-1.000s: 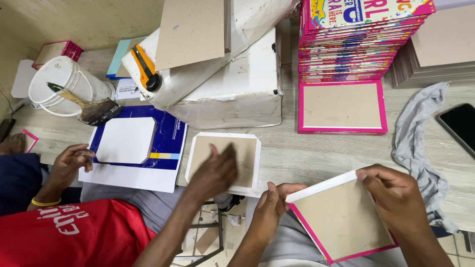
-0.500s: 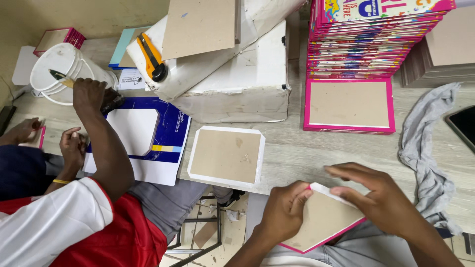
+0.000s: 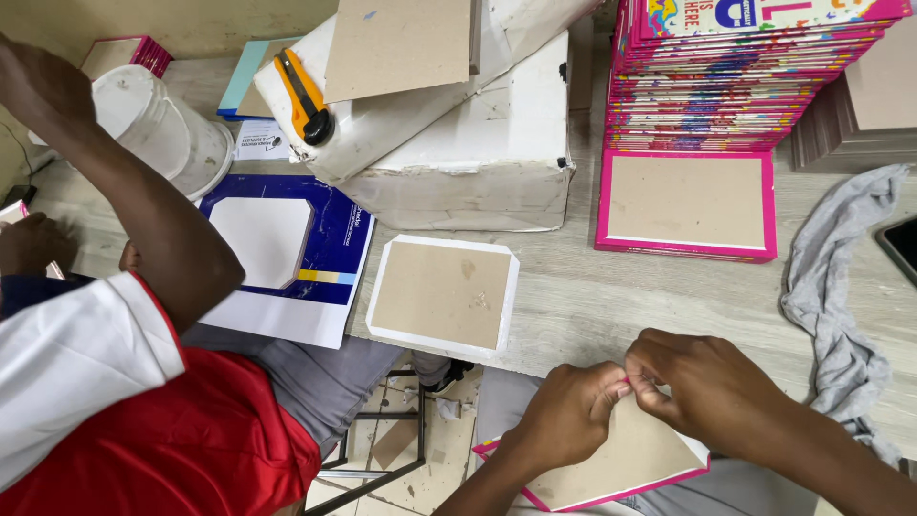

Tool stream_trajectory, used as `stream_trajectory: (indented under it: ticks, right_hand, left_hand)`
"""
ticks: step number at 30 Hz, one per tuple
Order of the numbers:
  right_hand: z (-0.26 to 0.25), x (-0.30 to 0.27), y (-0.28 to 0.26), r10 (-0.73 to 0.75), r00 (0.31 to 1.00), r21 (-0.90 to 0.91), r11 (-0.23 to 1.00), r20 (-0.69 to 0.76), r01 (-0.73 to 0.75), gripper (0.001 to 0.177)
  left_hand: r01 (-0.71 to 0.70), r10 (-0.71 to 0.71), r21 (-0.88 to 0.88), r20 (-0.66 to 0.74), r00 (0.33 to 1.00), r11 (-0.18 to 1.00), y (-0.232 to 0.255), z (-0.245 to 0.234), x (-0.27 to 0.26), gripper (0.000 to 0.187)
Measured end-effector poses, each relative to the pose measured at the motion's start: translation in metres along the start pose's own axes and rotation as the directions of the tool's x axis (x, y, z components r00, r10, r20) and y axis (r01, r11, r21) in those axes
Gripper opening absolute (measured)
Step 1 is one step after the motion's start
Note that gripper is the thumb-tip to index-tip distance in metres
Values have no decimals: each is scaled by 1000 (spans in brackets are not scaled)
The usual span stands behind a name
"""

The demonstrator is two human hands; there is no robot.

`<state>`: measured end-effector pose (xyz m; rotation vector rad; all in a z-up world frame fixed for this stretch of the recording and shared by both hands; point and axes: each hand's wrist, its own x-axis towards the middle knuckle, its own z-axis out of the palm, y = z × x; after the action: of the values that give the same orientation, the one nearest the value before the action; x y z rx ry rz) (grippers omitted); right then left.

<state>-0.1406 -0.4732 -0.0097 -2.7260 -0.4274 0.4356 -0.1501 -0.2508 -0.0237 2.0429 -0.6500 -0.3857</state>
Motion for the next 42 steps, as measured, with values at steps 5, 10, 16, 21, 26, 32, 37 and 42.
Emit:
stream_trajectory:
  ticks: [5,10,16,21,26,32,37,42]
  right_hand:
    - [4,-2,10,-85,987,123,990,134,69,5]
    - [5,4,15,-156,987,252,957,37,142,8]
    - [9,5,5,-580,779,-156,815,-238,558,14]
    - [3,-5,5,-658,715,-221,753,-238,620,20]
    - [26,-12,20,-385,875,44,909,-294,415,42]
    - [14,-27,25,556,811,758,604,-180,-245,30]
    - [55,-40,41,563,825,965,185,50,-185,51]
    - [83,-49,57,457,868,970,49,192,-240,36]
  left_hand:
    - [50,-38,-99,124,992,994,0,-8,0,23]
    - [94,-72,-144,155,985,985,2,-13,2,24]
    - [160,-110,-301,174,979,940,-20,-13,4,21]
    - [171,-95,-508,172,980,844,-37,-8,5,27]
    - [159,-124,-620,100,987,768,-34,-12,18,46]
    - [238,-560,-758,-195,806,607,-54,-1,29,25]
    - [115,-589,-783,-353,727,611,-63,12,22,54]
    - [123,-607,-801,-333,722,585,-67,19,12,55]
